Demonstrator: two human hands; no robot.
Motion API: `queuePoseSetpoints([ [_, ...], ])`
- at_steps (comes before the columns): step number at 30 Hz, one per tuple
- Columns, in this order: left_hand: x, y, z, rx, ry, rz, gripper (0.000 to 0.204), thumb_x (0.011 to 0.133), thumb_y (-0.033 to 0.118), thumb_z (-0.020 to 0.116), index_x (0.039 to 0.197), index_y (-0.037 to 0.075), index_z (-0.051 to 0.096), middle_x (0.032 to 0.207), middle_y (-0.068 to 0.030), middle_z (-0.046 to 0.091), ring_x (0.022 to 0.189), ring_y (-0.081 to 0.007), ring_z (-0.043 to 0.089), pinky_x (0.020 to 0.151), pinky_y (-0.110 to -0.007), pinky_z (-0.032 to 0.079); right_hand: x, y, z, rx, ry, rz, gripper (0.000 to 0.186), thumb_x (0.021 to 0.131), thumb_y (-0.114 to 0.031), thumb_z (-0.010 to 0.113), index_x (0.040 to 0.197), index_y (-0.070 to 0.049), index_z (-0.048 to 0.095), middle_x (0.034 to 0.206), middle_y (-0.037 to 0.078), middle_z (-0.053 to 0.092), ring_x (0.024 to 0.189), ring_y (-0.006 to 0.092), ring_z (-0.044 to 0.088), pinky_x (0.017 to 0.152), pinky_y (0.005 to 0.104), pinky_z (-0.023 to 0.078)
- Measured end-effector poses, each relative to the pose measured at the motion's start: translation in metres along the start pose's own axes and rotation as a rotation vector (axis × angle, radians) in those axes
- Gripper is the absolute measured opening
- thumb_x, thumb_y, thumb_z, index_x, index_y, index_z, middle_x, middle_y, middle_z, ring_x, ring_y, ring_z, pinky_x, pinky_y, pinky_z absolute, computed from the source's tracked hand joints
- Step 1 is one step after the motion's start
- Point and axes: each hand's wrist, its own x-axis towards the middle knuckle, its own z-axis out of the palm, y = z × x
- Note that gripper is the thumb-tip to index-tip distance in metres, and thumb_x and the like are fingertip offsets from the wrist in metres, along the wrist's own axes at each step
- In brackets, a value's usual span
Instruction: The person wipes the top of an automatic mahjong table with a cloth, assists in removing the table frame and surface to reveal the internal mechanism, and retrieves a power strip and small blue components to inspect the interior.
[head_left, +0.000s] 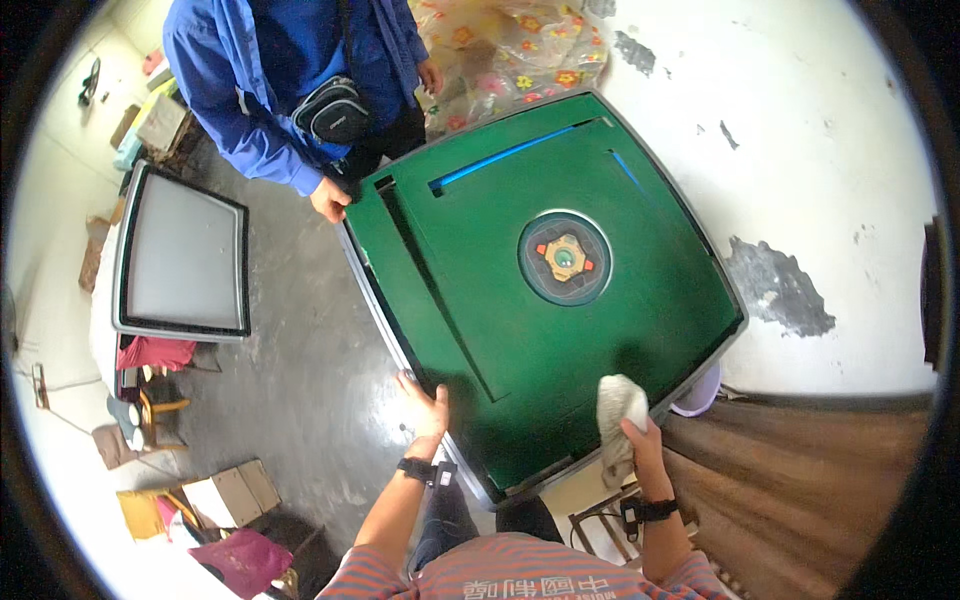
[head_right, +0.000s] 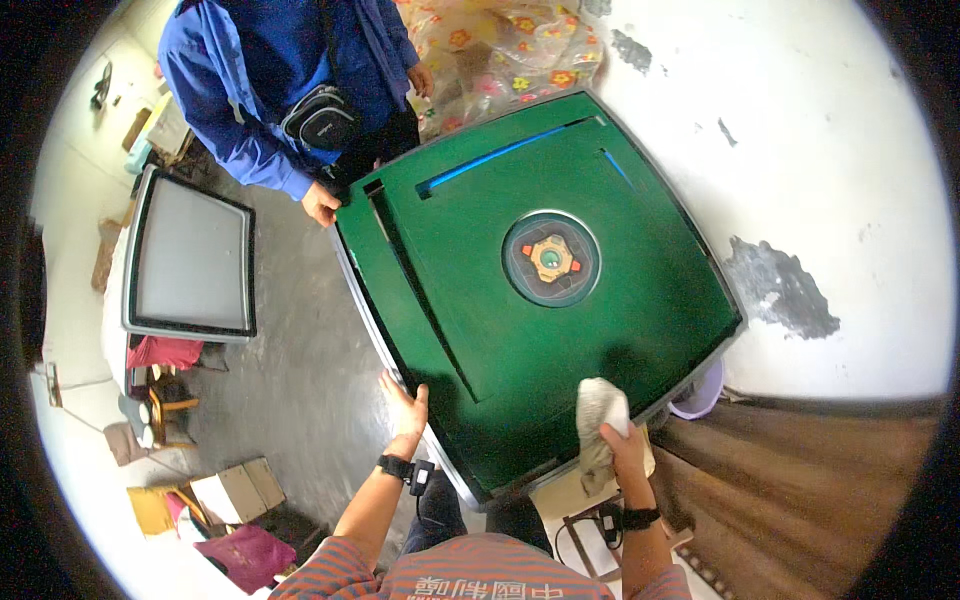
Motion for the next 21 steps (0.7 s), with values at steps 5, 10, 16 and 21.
queuePoseSetpoints([
  [5,-0.007,0.004,-0.014,-0.822,-0.59,-0.547,0.061,0.089,0.02,0.068,0.141,0.0,0.042,0.119,-0.0093,0.058,0.098,-0.0186,0.057,0.077,-0.033,0.053,-0.094,-0.005,-0.002,0.327,0.115,-0.004,0.052,0.09,-0.025,0.068,0.133,-0.002,0.051,0.116,0.01,0.064,0.101,0.0242,0.064,0.087,0.0378,0.051],
  [10,0.018,0.01,-0.034,-0.792,-0.813,-0.495,0.064,0.087,0.023,0.07,0.14,-0.001,0.043,0.112,-0.0087,0.059,0.094,-0.0204,0.058,0.076,-0.034,0.053,-0.172,0.03,0.018,0.423,0.239,0.05,0.066,0.086,-0.034,0.073,0.138,-0.003,0.047,0.125,0.009,0.059,0.111,0.0251,0.059,0.091,0.0388,0.05],
  [16,0.026,0.008,-0.048,-0.778,-0.909,-0.393,0.037,0.089,0.024,0.069,0.118,0.005,0.057,0.105,-0.0035,0.063,0.091,-0.0155,0.058,0.075,-0.03,0.049,-0.209,0.067,0.063,0.483,0.243,0.037,0.069,0.082,-0.036,0.077,0.135,-0.003,0.048,0.117,0.01,0.062,0.102,0.0247,0.063,0.086,0.0382,0.052],
  [21,0.03,0.02,-0.08,-0.84,-1.009,-0.246,0.024,0.093,0.024,0.065,0.112,0.01,0.059,0.102,0.0013,0.063,0.091,-0.0109,0.057,0.074,-0.026,0.046,-0.226,0.083,0.088,0.51,0.216,-0.056,0.055,0.086,-0.025,0.073,0.13,-0.002,0.051,0.114,0.01,0.064,0.1,0.0234,0.065,0.084,0.0373,0.054],
])
